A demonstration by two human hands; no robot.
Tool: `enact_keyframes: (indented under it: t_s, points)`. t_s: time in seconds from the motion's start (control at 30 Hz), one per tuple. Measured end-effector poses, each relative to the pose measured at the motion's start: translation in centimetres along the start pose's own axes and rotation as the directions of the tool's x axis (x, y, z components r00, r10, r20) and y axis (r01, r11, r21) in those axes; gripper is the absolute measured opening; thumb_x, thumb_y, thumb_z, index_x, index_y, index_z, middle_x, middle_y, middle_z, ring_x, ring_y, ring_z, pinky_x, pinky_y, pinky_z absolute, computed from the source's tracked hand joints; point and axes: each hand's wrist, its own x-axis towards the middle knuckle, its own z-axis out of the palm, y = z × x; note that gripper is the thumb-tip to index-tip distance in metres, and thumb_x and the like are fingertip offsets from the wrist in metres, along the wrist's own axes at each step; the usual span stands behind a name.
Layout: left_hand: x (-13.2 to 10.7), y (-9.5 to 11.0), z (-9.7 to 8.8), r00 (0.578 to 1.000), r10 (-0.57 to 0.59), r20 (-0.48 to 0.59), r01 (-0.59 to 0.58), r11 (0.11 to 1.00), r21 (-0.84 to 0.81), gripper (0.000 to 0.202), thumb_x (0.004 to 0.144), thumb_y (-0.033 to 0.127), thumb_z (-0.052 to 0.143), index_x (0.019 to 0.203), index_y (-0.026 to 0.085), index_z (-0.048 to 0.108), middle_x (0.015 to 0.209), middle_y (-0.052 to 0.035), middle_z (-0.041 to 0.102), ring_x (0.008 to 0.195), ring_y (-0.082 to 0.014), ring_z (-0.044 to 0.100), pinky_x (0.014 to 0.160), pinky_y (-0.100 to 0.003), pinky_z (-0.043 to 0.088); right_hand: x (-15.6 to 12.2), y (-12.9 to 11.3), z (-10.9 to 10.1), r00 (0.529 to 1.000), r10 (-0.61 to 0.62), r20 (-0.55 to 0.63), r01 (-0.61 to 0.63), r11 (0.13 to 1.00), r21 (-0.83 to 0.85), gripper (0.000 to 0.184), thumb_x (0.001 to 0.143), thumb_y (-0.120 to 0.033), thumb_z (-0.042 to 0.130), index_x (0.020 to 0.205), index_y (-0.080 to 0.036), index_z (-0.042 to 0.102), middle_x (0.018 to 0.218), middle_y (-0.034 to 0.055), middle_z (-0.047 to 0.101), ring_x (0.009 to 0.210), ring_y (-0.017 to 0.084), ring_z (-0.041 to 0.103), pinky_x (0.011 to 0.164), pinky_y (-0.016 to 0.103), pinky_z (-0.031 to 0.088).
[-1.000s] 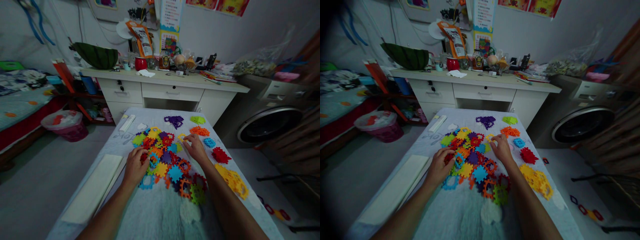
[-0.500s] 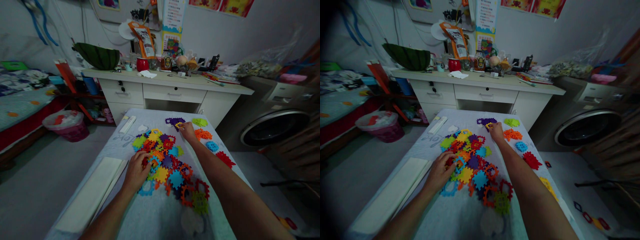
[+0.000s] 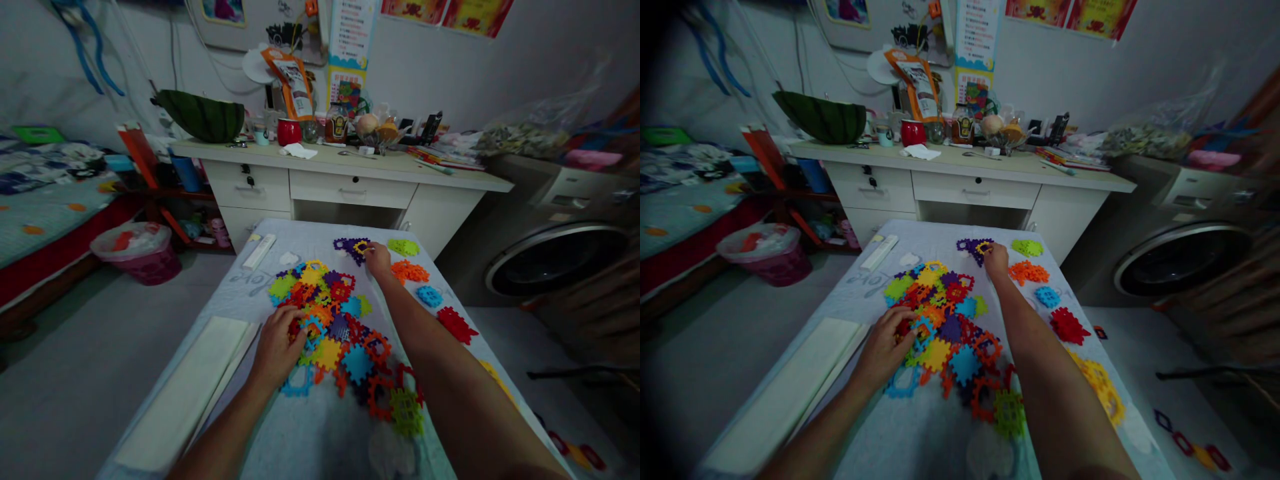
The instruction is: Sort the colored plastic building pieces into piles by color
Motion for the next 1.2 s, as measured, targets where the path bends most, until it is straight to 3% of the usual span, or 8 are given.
enact_keyframes:
  t_s: [0.13, 0.23, 0.33, 0.43, 0.8, 0.93, 1.07, 1.2]
  points:
    - [0.0, -0.1, 0.0, 1.0, 0.01, 0.011, -0.01, 1.0, 0.005, 0.024, 0.083, 0.03, 0.058, 0.103, 0.021, 0.068, 0.117, -0.0083, 0.063, 0.112, -0.0253, 0.059, 0.1, -0.045, 0.047, -2.4, 0.8, -2.0, 0.998, -0.065, -0.003, 0.065, 0.997, 0.045, 0.028, 0.081, -0.013, 0.055, 0.104, -0.014, 0.071, 0.112, 0.0122, 0.068, 0.094, 0.02, 0.064, 0.091, 0.033, 0.048]
    - [0.0, 0.1, -0.1, 1.0, 0.016, 0.016, -0.016, 1.0, 0.005, 0.024, 0.083, 0.031, 0.057, 0.102, 0.022, 0.068, 0.116, -0.0084, 0.064, 0.111, -0.0254, 0.06, 0.098, -0.045, 0.048, -5.0, 1.5, -4.1, 0.98, -0.114, 0.166, 0.102, 0.992, 0.078, 0.025, 0.081, -0.014, 0.057, 0.102, -0.016, 0.071, 0.108, 0.0099, 0.07, 0.086, 0.018, 0.066, 0.085, 0.032, 0.05]
    - [0.0, 0.2, -0.1, 0.999, 0.027, 0.02, -0.027, 1.0, 0.001, 0.023, 0.083, 0.032, 0.058, 0.101, 0.022, 0.068, 0.115, -0.0082, 0.064, 0.109, -0.0248, 0.061, 0.098, -0.044, 0.048, -7.8, 2.0, -6.3, 0.89, -0.198, 0.411, 0.169, 0.98, 0.106, 0.022, 0.08, -0.015, 0.062, 0.099, -0.019, 0.072, 0.101, 0.0069, 0.073, 0.084, 0.019, 0.067, 0.081, 0.031, 0.051]
    - [0.0, 0.1, -0.1, 0.999, 0.033, 0.019, -0.033, 0.999, 0.0, 0.022, 0.082, 0.032, 0.058, 0.1, 0.022, 0.068, 0.115, -0.0081, 0.064, 0.11, -0.0244, 0.06, 0.099, -0.043, 0.049, -10.3, 2.5, -7.7, 0.807, -0.261, 0.529, 0.246, 0.964, 0.1, 0.026, 0.076, -0.014, 0.065, 0.1, -0.02, 0.073, 0.101, 0.0056, 0.073, 0.085, 0.019, 0.067, 0.08, 0.03, 0.051]
    - [0.1, 0.3, -0.3, 0.999, 0.038, 0.016, -0.038, 0.999, 0.01, 0.022, 0.081, 0.032, 0.057, 0.097, 0.021, 0.068, 0.114, -0.0084, 0.064, 0.11, -0.0247, 0.06, 0.099, -0.043, 0.047, -13.4, 3.3, -6.1, 0.819, -0.348, 0.457, 0.403, 0.915, -0.025, 0.054, 0.074, -0.018, 0.068, 0.127, -0.017, 0.061, 0.109, 0.0107, 0.062, 0.101, 0.023, 0.058, 0.094, 0.035, 0.043]
    - [0.1, 0.2, -0.3, 0.999, 0.047, 0.013, -0.047, 0.998, 0.034, 0.023, 0.082, 0.034, 0.058, 0.097, 0.021, 0.068, 0.115, -0.0082, 0.063, 0.11, -0.025, 0.06, 0.099, -0.044, 0.047, -13.4, 3.3, -5.8, 0.827, -0.329, 0.457, 0.39, 0.92, -0.044, 0.048, 0.073, -0.019, 0.067, 0.121, -0.017, 0.062, 0.104, 0.0086, 0.06, 0.096, 0.022, 0.056, 0.09, 0.034, 0.044]
    - [0.0, 0.4, -0.5, 0.998, 0.061, 0.014, -0.062, 0.997, 0.039, 0.023, 0.082, 0.035, 0.058, 0.098, 0.022, 0.068, 0.113, -0.0079, 0.063, 0.108, -0.0244, 0.061, 0.097, -0.042, 0.048, -13.5, 3.8, -5.5, 0.874, -0.318, 0.368, 0.344, 0.939, -0.006, 0.038, 0.068, -0.023, 0.071, 0.104, -0.016, 0.06, 0.099, 0.0057, 0.057, 0.091, 0.02, 0.055, 0.085, 0.032, 0.045]
    - [0.0, 0.4, -0.6, 0.998, 0.065, 0.022, -0.066, 0.997, 0.044, 0.023, 0.082, 0.035, 0.058, 0.097, 0.022, 0.067, 0.113, -0.0079, 0.063, 0.109, -0.0245, 0.061, 0.097, -0.042, 0.048, -13.6, 4.3, -5.4, 0.924, -0.259, 0.281, 0.245, 0.966, 0.085, 0.039, 0.066, -0.026, 0.072, 0.1, -0.018, 0.054, 0.098, 0.0047, 0.058, 0.085, 0.018, 0.056, 0.077, 0.03, 0.048]
